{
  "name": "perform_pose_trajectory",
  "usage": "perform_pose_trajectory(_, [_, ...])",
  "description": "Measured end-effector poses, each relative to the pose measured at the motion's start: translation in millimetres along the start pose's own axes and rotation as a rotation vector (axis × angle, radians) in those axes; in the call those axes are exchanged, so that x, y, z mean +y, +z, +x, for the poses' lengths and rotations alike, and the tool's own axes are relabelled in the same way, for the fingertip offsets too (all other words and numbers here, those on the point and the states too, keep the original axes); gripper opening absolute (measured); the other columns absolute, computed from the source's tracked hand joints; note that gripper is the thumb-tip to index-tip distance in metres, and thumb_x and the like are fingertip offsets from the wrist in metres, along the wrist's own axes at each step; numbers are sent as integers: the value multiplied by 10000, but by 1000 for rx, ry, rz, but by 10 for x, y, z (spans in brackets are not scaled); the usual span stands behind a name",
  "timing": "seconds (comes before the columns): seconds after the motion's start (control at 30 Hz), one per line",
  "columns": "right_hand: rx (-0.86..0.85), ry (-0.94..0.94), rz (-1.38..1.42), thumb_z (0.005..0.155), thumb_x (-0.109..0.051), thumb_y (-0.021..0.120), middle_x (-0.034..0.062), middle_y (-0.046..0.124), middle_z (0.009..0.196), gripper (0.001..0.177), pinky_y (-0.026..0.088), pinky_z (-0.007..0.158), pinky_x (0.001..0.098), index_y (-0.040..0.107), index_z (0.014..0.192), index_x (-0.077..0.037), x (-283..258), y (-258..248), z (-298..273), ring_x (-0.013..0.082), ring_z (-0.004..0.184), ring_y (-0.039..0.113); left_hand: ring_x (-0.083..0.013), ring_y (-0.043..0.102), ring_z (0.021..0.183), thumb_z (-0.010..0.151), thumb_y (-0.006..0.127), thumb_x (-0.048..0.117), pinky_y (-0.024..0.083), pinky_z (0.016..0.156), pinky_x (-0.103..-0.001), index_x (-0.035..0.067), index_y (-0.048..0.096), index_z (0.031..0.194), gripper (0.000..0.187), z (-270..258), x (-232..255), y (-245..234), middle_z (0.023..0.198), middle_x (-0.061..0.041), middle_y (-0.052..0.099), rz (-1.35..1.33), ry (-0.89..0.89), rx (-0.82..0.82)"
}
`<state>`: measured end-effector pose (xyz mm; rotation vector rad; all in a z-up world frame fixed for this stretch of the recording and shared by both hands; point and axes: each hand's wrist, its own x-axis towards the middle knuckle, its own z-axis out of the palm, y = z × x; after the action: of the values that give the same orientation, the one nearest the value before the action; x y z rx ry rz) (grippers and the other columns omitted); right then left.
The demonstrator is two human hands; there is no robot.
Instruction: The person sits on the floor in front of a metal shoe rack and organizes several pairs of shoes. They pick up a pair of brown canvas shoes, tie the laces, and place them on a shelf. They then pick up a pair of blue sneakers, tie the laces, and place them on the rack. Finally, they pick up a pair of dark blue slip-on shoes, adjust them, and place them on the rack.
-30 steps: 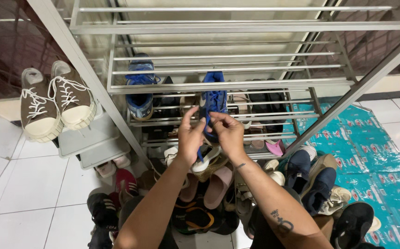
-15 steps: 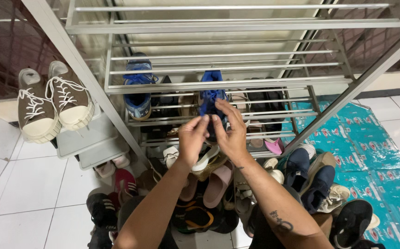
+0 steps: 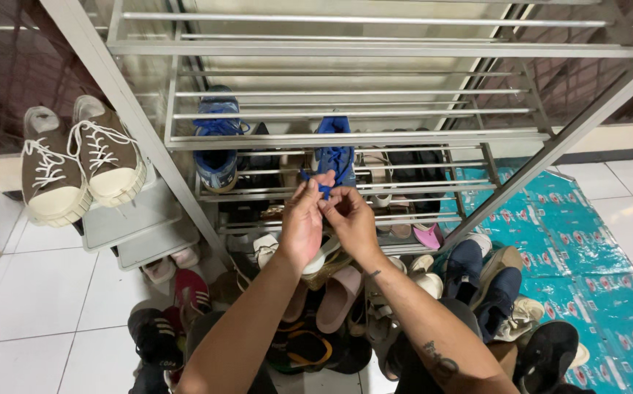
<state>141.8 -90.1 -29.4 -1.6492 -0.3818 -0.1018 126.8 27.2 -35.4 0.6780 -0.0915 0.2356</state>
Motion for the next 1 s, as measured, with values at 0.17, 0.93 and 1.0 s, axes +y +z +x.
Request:
perform_pose_trajectory(0.17, [28,19,-119,945,-154,775,-16,639,773,179,470,603,222,682,977,-5,16,-32,38,49,686,529,-218,567,1271,1050,585,278,423,1102,-352,36,641,1197,289,-4,-31,-18,1383,-165,637,-1,-21,10])
perform_pose_trajectory(0.93, [412,-7,-217,1008,-169,677,15,697,815,175,488,677,246,694,930,-14,1044,-1545,843,70,736,594,-219,723,914,1026,568,210,619,761,-341,41,636,1165,230,401,698,-738,1044,-73,718,6,218,671])
perform_pose_trajectory(1.0, [456,22,-312,987,-196,696,41,710,802,193,495,679,269,706,929,-13,1059,-1549,839,93,724,608,-218,740,907,1024,559,194,643,757,-343,24,625,1142,217,390,727,-755,1017,-84,708,12,229,680])
